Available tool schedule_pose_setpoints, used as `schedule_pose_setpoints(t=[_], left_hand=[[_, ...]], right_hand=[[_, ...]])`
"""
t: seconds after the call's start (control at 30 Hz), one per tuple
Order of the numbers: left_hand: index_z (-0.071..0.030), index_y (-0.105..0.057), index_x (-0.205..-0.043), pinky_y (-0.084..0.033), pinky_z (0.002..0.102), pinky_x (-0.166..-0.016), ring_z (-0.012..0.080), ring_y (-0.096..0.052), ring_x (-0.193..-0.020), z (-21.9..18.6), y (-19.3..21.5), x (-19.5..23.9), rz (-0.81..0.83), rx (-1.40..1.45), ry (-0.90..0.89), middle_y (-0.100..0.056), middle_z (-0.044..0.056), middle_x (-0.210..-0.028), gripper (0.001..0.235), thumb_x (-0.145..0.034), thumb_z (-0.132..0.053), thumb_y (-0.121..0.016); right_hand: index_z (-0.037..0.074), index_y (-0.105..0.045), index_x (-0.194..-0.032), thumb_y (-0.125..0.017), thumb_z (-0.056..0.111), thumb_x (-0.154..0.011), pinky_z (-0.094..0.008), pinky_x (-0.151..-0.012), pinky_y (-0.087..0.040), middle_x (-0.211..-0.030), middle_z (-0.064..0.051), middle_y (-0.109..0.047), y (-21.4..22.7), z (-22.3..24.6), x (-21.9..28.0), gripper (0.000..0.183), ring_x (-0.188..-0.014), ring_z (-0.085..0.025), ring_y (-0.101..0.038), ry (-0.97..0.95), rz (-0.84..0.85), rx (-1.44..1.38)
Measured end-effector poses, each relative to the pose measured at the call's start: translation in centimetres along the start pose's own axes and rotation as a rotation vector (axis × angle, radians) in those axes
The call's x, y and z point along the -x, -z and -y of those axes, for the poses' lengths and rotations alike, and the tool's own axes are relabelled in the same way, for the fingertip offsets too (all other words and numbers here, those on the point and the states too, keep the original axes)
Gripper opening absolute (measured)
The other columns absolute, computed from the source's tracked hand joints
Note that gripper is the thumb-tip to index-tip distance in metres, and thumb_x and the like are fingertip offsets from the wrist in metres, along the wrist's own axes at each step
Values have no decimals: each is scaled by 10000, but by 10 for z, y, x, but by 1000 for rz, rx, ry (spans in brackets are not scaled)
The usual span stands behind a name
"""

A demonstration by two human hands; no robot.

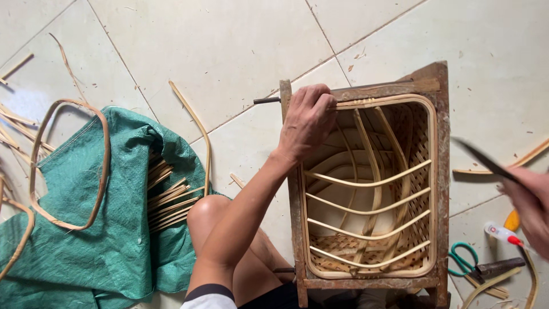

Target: The person sits on the floor and assembles a rectangular bamboo basket using a wooden jig. They use pliers to bend and position bamboo strips, apply glue to the frame, and press a bamboo rim into place.

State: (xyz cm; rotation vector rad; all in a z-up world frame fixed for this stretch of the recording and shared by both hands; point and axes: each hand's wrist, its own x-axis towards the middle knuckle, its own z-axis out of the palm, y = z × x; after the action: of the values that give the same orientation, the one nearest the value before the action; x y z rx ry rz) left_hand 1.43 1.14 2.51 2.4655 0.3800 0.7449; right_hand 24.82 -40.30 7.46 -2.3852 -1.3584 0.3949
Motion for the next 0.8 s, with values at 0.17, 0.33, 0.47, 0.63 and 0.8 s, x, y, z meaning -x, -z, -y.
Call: schedule_pose_setpoints(t=[0.17,0.33,0.47,0.63,0.8], left_hand=[[-86,-552,-1032,-446,429,-1027,286,-557,-1143,-2,1,0,6,16,92,-557,78,-1161,283,-859,-102,-775],[-78,-557,-1065,-444,422,-1049,283,-540,-1158,-3,4,-2,18,18,137,-544,85,-1186,330,-839,-107,-796],[-93,-568,-1080,-437,421,-1059,267,-545,-1159,-3,2,-2,38,9,147,-550,65,-1185,333,-840,-115,-798],[-101,-577,-1087,-431,415,-1052,256,-548,-1162,-3,1,-2,49,-5,155,-566,52,-1184,338,-823,-119,-788],[-104,-582,-1089,-432,411,-1035,248,-548,-1145,-3,1,-4,65,-3,168,-579,46,-1172,346,-812,-124,-788]], right_hand=[[224,-671,-1261,-538,342,-1044,-251,-557,-515,-730,20,-694,-4,103,-157,280,-569,-88,-626,243,377,688],[284,-614,-1396,-556,250,-1007,-205,-566,-533,-886,64,-732,3,161,-211,394,-631,-66,-666,374,423,894],[285,-631,-1360,-548,269,-989,-205,-633,-541,-887,79,-740,2,174,-218,381,-700,-52,-694,456,366,992],[250,-600,-1388,-515,272,-1042,-186,-622,-520,-847,45,-735,0,182,-210,356,-673,-51,-685,403,492,1137],[159,-637,-1304,-521,241,-1033,-193,-568,-504,-818,-4,-727,-2,210,-214,307,-630,-66,-640,408,481,1157]])
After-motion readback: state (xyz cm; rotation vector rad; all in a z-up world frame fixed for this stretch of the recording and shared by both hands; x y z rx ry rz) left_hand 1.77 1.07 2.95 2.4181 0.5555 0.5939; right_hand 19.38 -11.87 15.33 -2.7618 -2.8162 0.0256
